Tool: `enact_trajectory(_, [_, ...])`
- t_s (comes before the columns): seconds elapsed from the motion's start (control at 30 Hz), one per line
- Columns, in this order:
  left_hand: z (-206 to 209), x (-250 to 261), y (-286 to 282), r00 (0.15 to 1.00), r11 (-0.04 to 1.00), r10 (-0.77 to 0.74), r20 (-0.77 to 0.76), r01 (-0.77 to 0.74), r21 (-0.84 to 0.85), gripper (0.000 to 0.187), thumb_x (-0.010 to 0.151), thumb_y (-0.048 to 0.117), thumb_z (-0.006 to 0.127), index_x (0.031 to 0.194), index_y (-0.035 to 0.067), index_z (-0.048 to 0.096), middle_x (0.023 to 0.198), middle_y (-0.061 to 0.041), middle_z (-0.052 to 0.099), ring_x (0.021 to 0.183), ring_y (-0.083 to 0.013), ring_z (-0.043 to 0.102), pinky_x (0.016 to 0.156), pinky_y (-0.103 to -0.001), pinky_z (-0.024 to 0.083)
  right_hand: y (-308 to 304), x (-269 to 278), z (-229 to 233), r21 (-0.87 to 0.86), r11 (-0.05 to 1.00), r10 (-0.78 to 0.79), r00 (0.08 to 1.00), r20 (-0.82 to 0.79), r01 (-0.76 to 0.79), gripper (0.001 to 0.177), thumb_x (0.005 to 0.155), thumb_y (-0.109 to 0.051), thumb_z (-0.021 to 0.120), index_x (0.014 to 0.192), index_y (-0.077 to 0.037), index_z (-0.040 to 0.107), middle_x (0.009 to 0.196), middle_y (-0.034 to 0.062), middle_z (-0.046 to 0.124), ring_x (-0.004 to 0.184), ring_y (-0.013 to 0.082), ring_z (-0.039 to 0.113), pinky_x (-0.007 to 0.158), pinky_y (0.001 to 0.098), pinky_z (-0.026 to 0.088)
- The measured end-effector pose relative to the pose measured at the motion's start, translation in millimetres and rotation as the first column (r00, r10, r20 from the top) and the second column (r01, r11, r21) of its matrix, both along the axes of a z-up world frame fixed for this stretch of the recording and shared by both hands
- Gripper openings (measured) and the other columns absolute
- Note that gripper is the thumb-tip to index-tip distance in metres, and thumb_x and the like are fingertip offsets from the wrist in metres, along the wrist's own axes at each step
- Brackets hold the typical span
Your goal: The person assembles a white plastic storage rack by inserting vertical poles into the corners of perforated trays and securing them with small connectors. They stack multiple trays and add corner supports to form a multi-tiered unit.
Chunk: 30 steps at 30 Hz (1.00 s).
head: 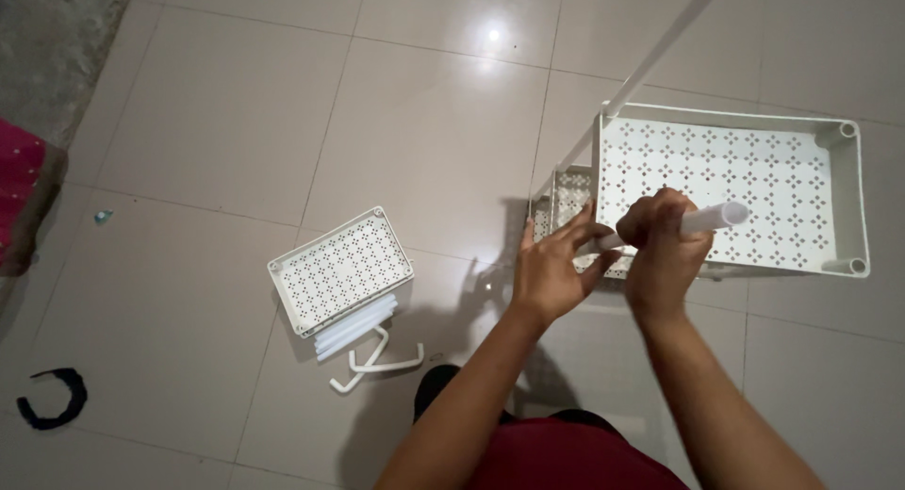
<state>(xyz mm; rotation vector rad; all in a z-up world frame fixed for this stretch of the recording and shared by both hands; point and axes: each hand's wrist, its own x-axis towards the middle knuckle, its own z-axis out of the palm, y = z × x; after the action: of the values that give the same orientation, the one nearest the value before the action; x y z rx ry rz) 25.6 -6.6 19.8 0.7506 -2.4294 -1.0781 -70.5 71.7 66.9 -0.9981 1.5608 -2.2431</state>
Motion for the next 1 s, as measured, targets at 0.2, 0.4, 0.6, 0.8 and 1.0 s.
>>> enact_trajectory(0.2, [1,3,4,0.999,1.0,-0.003,0.031,0.004,-0.03,0.033,0.09,0.057,0.063,0.111,0.034,0.074,0.153,0.006,0.053,0.133,-0.0192,0.058,0.124,-0.066,0.002,20,-63,-6,0.111,0.772,0.623,0.78,0.061,-0.626,0.061,0.105,-0.052,0.063,0.067,-0.015,0.03,0.061,-0.0048,0.026,0.055,0.0109,0.025,0.053,0.0323,0.021])
enact_trajectory(0.4, [-5,5,7,0.996,1.0,0.019,0.083,-0.017,-0.024,0.039,0.094,0.057,0.059,0.124,0.033,0.069,0.144,0.009,0.062,0.136,-0.0161,0.059,0.131,-0.067,0.001,15,-53,13,0.155,0.796,0.591,0.807,0.013,-0.586,0.053,0.109,-0.053,0.057,0.079,-0.012,0.039,0.07,-0.002,0.04,0.069,0.0113,0.039,0.064,0.0294,0.033])
enact_trajectory(0.6, [-14,4,3,0.997,0.996,0.041,-0.072,-0.047,-0.078,0.039,0.09,0.054,0.066,0.119,0.028,0.07,0.153,0.003,0.057,0.134,-0.0205,0.06,0.126,-0.067,0.007,1,37,7,-0.017,0.991,-0.131,0.973,-0.189,0.131,0.042,0.118,-0.041,0.05,0.103,-0.002,0.045,0.092,0.0012,0.049,0.086,0.0137,0.049,0.083,0.0324,0.046])
enact_trajectory(0.8, [-16,4,1,0.995,0.993,0.042,-0.095,-0.052,-0.108,0.037,0.092,0.053,0.067,0.118,0.027,0.071,0.147,0.0,0.061,0.137,-0.0226,0.058,0.124,-0.069,0.006,-6,-1,-5,-0.048,0.998,0.034,0.995,0.089,-0.03,0.042,0.115,-0.039,0.054,0.086,-0.012,0.04,0.064,-0.0014,0.034,0.057,0.0097,0.029,0.056,0.0295,0.026])
enact_trajectory(1.0, [-12,4,4,1.0,0.995,0.019,-0.009,-0.02,-0.1,0.037,0.092,0.059,0.063,0.117,0.034,0.073,0.14,0.006,0.067,0.142,-0.0196,0.055,0.13,-0.068,0.002,12,-75,1,0.109,0.665,0.74,0.671,0.045,-0.739,0.059,0.104,-0.051,0.064,0.067,-0.017,0.032,0.056,-0.0041,0.029,0.056,0.0125,0.027,0.055,0.0337,0.024])
